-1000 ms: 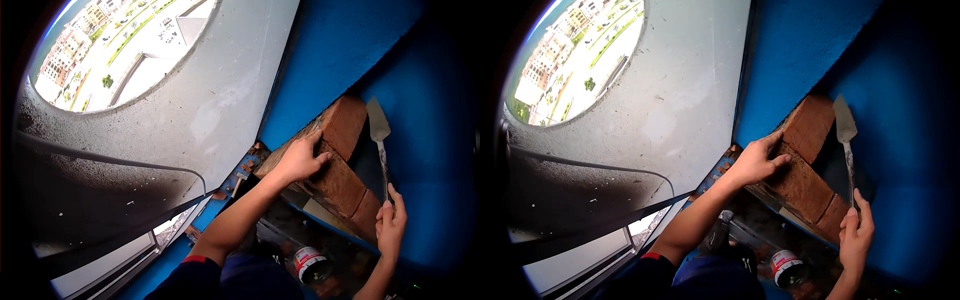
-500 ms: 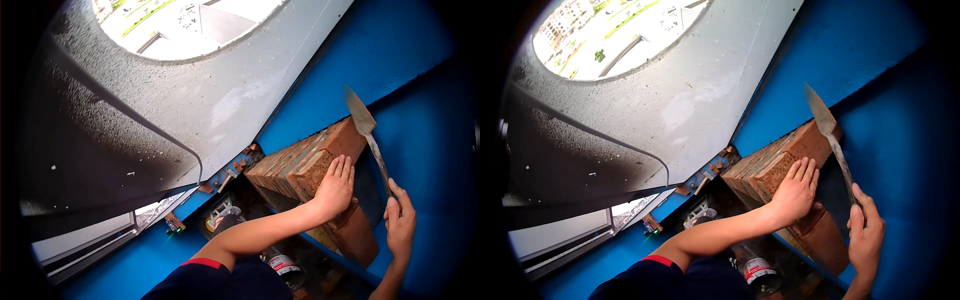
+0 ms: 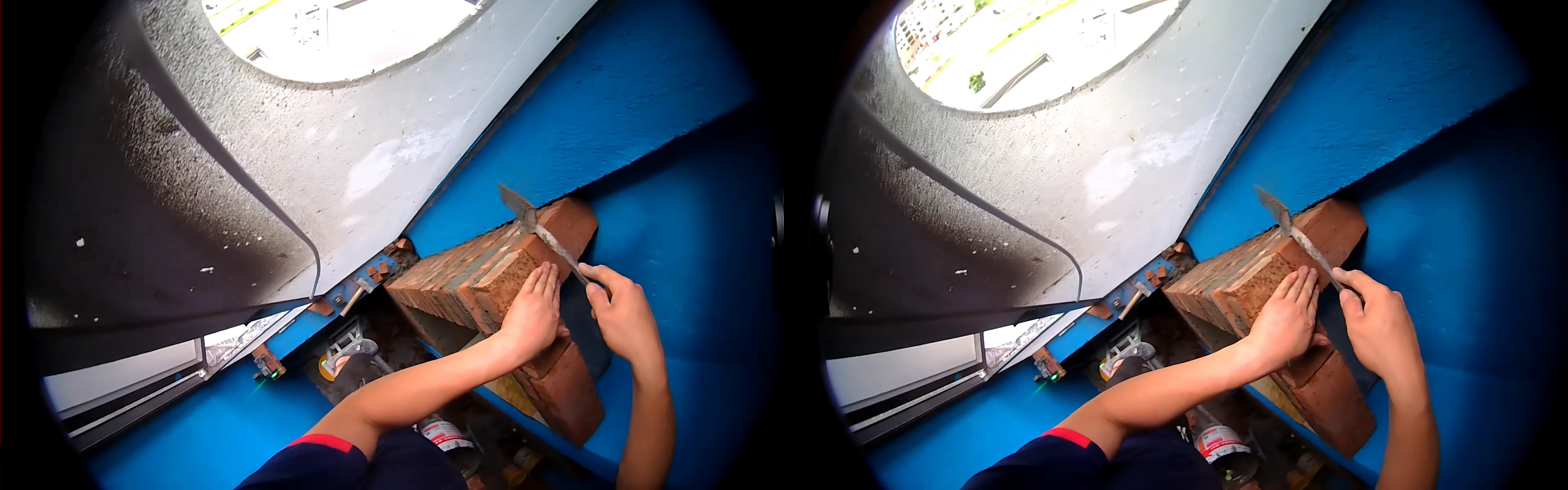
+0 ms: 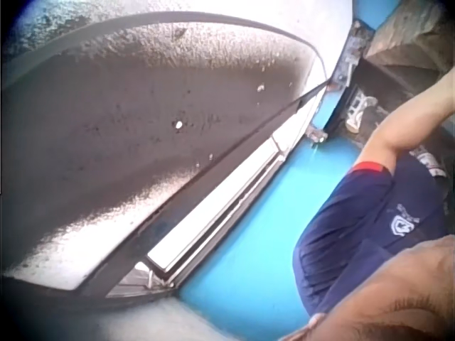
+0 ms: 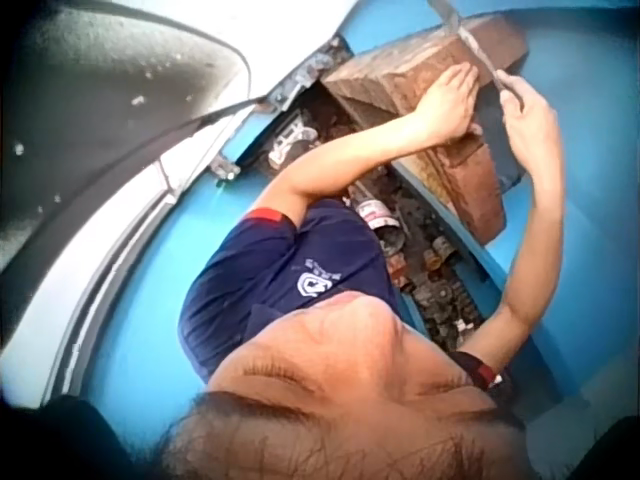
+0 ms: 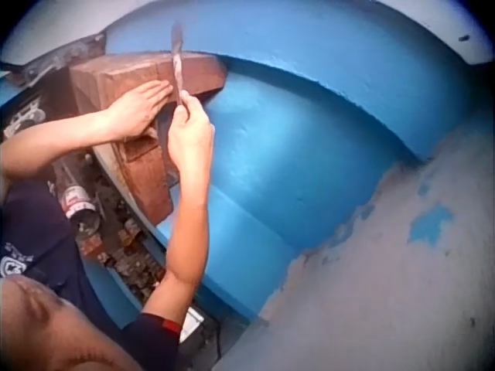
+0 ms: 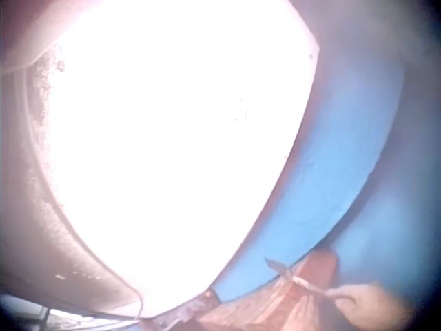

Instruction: The person builds a brick structure by applying mortar to bricks using a trowel and placing them in a row. The person uses the trowel to spread mortar onto the surface and the sides of the bricks before setting them into position.

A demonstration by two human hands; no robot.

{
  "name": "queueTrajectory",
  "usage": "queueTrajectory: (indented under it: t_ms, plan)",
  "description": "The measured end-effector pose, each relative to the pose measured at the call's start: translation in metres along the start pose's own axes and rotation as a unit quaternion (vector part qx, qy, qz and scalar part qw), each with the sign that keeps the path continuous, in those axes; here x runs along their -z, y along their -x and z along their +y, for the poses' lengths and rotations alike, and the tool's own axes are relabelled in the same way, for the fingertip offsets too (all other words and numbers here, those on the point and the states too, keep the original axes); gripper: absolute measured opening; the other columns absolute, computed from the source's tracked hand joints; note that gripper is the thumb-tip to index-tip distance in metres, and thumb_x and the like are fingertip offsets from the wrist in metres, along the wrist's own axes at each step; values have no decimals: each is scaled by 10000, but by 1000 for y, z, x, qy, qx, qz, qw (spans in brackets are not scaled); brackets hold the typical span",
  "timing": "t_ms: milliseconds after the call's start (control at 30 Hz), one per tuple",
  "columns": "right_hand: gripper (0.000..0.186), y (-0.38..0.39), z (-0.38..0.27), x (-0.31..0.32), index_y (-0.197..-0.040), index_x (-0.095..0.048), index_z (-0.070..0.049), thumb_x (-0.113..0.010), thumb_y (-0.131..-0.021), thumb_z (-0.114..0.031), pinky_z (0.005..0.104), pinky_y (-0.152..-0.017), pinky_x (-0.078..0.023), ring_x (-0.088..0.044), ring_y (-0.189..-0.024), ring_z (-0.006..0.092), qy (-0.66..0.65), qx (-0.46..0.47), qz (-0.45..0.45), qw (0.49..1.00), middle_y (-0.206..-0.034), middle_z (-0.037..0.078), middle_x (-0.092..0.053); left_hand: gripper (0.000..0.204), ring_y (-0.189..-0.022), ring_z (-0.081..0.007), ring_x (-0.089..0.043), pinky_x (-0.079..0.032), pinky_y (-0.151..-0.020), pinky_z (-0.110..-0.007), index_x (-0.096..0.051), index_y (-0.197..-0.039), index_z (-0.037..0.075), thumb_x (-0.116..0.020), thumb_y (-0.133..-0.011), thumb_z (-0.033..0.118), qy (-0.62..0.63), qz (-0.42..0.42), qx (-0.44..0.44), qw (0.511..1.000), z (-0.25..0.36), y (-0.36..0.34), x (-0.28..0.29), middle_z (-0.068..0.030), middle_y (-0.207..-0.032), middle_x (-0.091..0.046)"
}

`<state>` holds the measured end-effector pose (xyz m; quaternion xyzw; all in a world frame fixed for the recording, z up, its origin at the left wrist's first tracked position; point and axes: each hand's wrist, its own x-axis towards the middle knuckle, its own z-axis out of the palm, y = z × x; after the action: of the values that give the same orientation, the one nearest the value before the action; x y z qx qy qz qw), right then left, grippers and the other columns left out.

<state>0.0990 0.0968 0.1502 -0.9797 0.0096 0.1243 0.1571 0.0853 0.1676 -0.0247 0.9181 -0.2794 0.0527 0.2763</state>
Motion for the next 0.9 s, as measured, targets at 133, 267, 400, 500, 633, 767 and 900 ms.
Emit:
queueTrajectory:
  t_ms: [133, 267, 400, 500, 633, 767, 900]
  plan:
    - [316, 20, -4, 4, -1214, -584, -15, -498, -931, -128, 255, -527, -395, -462, -579, 71, -105, -65, -7, 992, -690, 40, -549, 862, -1367, -350, -292, -175, -1144, -418, -391, -1339, -116, -491, -829, 573, -31, 9, -1, 999, -5, 3, 1, -254, -1437, -346]
    - [344, 82, 16, -9, -1268, -545, -23, -473, -961, -159, 190, -431, -254, -354, -533, 26, -240, -113, 149, 952, -647, -29, -469, 838, -1363, -351, -302, -182, -1141, -418, -408, -1318, -129, -458, -850, 564, -27, -1, -16, 1000, -5, 2, 4, -264, -1429, -353]
    - [354, 109, 38, -46, -1296, -507, -30, -484, -970, -166, 185, -401, -215, -325, -506, 13, -328, -144, 247, 900, -655, -28, -462, 758, -1345, -358, -335, -199, -1136, -425, -436, -1297, -131, -455, -870, 494, -56, 15, -34, 998, -5, -3, -2, -274, -1409, -379]
    - [340, 78, 54, -70, -1308, -497, -44, -451, -983, -131, 184, -412, -239, -307, -476, 19, -346, -183, 177, 903, -642, -16, -465, 640, -1319, -369, -375, -221, -1128, -431, -466, -1279, -121, -469, -852, 355, -97, 18, -47, 994, -9, -2, 0, -283, -1387, -406]
    - [341, 82, 52, -60, -1308, -500, -41, -443, -985, -134, 194, -417, -245, -315, -488, 21, -338, -184, 174, 907, -646, -9, -465, 730, -1325, -369, -362, -222, -1127, -429, -460, -1282, -122, -504, -838, 456, -90, 7, -51, 995, -9, 0, 2, -281, -1393, -395]
    - [345, 79, 64, -67, -1307, -509, -39, -441, -984, -140, 204, -426, -241, -315, -496, 20, -275, -178, 165, 930, -635, -19, -440, 768, -1327, -364, -359, -226, -1125, -428, -453, -1286, -121, -519, -827, 490, -108, 5, -55, 993, -10, -2, 1, -279, -1395, -393]
    - [349, 80, 48, -38, -1307, -507, -27, -439, -981, -129, 208, -432, -264, -307, -505, 22, -281, -200, 165, 924, -643, -21, -434, 757, -1326, -365, -361, -225, -1126, -426, -461, -1280, -119, -524, -824, 482, -91, 13, -59, 994, -14, -3, 1, -281, -1392, -395]
